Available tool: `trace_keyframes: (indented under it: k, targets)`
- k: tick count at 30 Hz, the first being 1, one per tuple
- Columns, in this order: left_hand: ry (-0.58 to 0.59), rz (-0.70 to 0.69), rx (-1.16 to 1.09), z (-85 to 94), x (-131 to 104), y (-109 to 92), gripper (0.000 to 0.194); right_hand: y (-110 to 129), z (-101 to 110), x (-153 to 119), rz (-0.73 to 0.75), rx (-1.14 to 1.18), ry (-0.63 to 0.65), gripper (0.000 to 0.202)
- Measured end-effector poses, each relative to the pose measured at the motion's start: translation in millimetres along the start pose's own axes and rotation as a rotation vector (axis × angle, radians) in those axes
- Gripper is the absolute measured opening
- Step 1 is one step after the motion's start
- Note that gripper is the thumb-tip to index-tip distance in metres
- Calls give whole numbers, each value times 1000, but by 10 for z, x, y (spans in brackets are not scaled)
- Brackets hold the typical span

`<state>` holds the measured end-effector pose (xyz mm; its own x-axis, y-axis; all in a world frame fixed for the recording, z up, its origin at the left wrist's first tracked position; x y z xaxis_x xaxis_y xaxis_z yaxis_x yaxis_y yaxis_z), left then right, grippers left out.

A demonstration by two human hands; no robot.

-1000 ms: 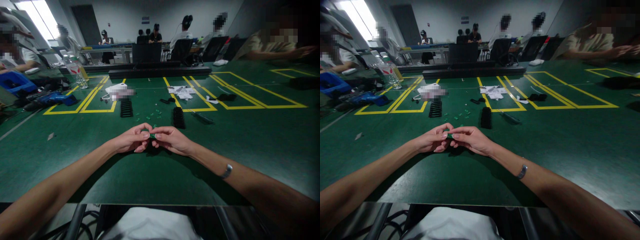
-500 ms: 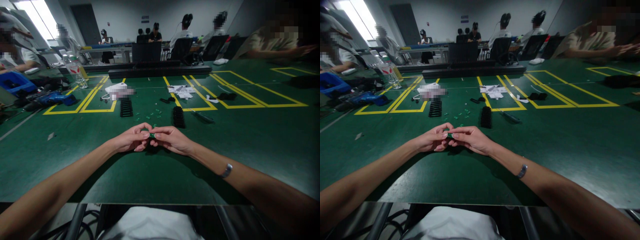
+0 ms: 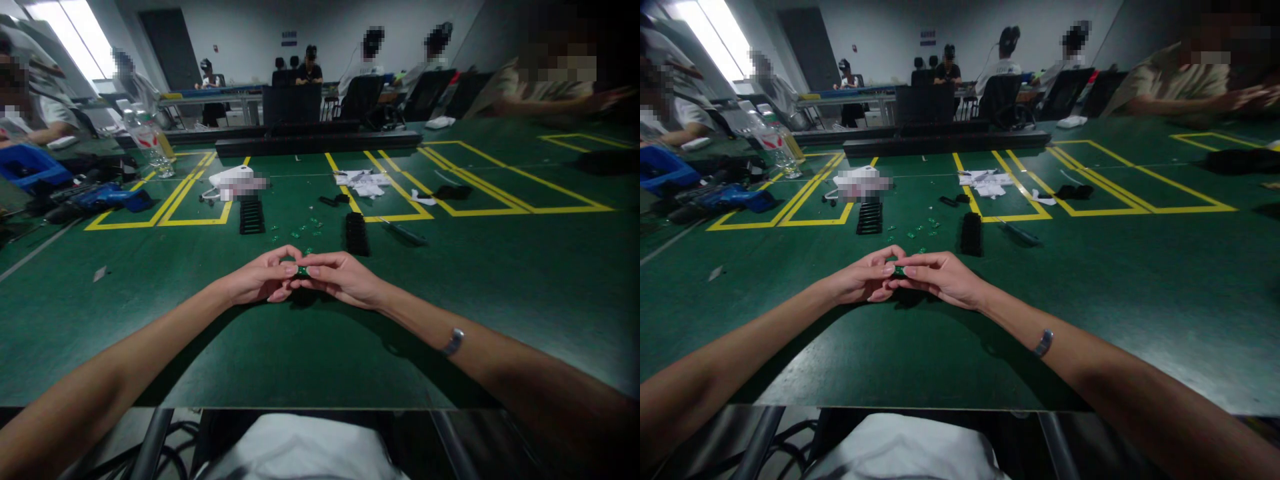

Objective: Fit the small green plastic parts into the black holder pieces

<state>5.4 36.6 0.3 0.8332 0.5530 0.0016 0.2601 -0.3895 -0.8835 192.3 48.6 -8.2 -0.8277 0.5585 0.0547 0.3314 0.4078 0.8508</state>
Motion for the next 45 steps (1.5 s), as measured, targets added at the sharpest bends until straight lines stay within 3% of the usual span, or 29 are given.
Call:
trace_keyframes:
  k: [11, 32, 45]
  targets:
    - [-20, -3, -3, 24, 12, -2, 20, -15, 50, 12, 11, 9, -35, 28]
    - [-163, -52, 28, 4, 48, -28, 26, -7, 87, 55, 46, -24, -30, 31]
    - [-295, -92, 126, 6, 55, -20, 28, 38, 56, 83, 41, -53, -157, 28]
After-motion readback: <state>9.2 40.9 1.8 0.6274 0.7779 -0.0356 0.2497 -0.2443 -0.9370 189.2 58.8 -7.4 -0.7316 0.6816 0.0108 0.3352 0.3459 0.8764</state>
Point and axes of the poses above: each hand's wrist, its own x-axis towards the middle knuckle, its own z-axis out of the back of the hand, y = z × x, the point moved 2 cm from there along x, towards the middle knuckle, and after that the axes turned 11 degrees about y, right-handed, at the moved point
